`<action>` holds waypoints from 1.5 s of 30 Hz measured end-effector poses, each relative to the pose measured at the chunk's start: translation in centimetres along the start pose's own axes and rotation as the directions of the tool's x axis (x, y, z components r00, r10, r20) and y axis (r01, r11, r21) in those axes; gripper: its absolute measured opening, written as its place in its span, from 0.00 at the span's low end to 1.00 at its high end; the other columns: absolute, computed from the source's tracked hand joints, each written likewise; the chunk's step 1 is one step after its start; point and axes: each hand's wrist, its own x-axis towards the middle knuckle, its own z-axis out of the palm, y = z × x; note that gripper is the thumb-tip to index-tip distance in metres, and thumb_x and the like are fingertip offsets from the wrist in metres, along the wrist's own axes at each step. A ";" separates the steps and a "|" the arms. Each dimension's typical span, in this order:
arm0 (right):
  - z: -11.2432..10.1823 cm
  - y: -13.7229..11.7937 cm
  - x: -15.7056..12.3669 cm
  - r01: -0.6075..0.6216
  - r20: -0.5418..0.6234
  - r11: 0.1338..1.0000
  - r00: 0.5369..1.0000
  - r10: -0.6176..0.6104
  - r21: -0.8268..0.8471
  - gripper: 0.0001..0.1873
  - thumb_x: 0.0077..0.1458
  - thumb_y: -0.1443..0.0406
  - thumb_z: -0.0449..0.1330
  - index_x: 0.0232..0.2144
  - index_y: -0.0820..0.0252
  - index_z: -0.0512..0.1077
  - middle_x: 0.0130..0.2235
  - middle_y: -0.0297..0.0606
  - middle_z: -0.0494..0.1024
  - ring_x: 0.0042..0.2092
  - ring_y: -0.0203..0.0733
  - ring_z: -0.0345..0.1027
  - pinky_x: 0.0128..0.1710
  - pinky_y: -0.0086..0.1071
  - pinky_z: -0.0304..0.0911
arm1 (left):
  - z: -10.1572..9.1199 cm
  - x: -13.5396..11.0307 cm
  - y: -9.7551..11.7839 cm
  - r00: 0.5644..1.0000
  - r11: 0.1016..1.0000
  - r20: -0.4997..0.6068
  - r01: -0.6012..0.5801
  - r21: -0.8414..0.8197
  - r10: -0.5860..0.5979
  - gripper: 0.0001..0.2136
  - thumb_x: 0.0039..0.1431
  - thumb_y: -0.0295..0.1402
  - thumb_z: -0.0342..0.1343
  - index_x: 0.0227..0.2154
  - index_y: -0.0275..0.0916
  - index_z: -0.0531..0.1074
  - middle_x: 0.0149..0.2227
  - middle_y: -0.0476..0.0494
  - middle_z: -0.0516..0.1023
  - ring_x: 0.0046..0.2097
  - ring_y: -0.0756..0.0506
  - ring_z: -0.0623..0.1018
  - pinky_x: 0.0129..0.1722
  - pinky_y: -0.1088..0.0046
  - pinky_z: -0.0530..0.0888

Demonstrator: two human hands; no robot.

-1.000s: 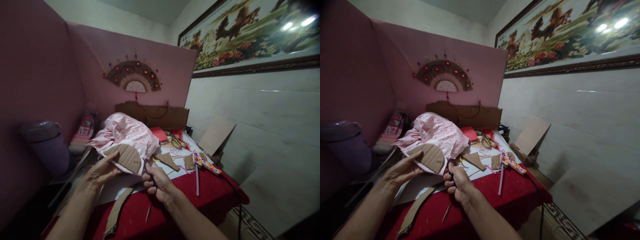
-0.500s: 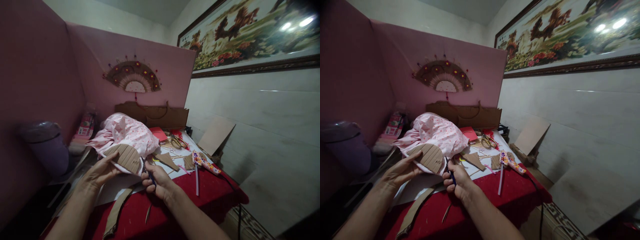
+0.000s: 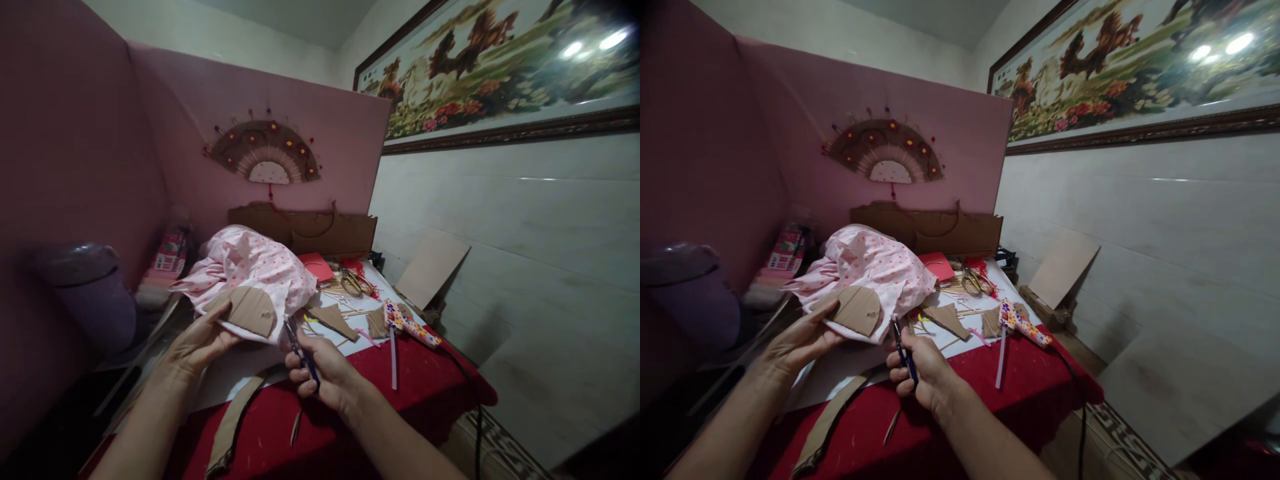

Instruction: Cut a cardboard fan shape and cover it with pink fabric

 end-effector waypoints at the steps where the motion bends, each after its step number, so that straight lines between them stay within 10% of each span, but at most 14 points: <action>1: -0.1 0.1 -0.1 -0.013 0.010 1.000 1.000 0.013 0.017 0.19 0.64 0.53 0.41 0.29 0.61 0.59 0.20 0.25 0.55 0.15 0.25 0.44 0.13 0.19 0.32 | 0.1 0.0 0.0 1.000 1.000 0.007 0.006 -0.013 -0.006 0.24 0.59 0.24 0.47 0.60 0.38 0.57 0.45 0.30 0.77 0.49 0.33 0.74 0.48 0.45 0.67; 18: 1.2 1.2 -0.5 0.208 -0.033 0.970 0.978 -0.206 0.122 0.16 0.62 0.54 0.46 0.34 0.61 0.62 0.21 0.26 0.58 0.17 0.24 0.47 0.15 0.19 0.35 | 0.0 0.0 0.2 1.000 1.000 -0.010 -0.006 -0.005 0.006 0.24 0.60 0.23 0.45 0.59 0.36 0.57 0.43 0.32 0.78 0.44 0.36 0.78 0.46 0.51 0.72; 25: 1.7 2.1 -2.1 0.174 -0.075 0.981 0.981 -0.180 -0.081 0.15 0.61 0.55 0.48 0.33 0.61 0.63 0.21 0.27 0.60 0.16 0.24 0.47 0.14 0.19 0.35 | 0.0 0.1 0.2 1.000 1.000 0.030 -0.009 0.030 0.009 0.24 0.60 0.23 0.45 0.60 0.35 0.54 0.40 0.30 0.79 0.44 0.34 0.78 0.47 0.45 0.70; 36: 0.8 1.0 -0.7 -0.096 0.075 0.992 0.993 0.090 0.081 0.21 0.63 0.54 0.43 0.25 0.62 0.58 0.20 0.27 0.58 0.15 0.25 0.46 0.13 0.18 0.35 | 0.0 -0.1 0.3 0.999 0.999 -0.017 -0.034 0.003 0.034 0.24 0.60 0.22 0.46 0.60 0.35 0.56 0.37 0.33 0.80 0.41 0.36 0.79 0.44 0.51 0.74; 41: 1.3 1.4 -1.2 0.182 -0.130 0.983 0.975 -0.183 -0.019 0.18 0.55 0.51 0.56 0.31 0.60 0.61 0.20 0.25 0.61 0.15 0.22 0.48 0.12 0.17 0.34 | -0.2 0.1 0.3 0.999 0.999 -0.004 -0.041 -0.006 0.041 0.25 0.60 0.21 0.45 0.60 0.36 0.56 0.39 0.32 0.80 0.42 0.35 0.78 0.43 0.49 0.74; 45: 1.7 1.1 -1.1 0.485 -0.251 0.846 0.810 -0.530 -0.222 0.25 0.39 0.52 0.69 0.29 0.60 0.61 0.24 0.29 0.70 0.15 0.22 0.53 0.11 0.16 0.34 | -0.3 0.3 0.1 0.999 0.999 0.011 -0.045 0.001 0.045 0.25 0.60 0.22 0.45 0.61 0.37 0.55 0.38 0.32 0.80 0.43 0.35 0.78 0.42 0.49 0.74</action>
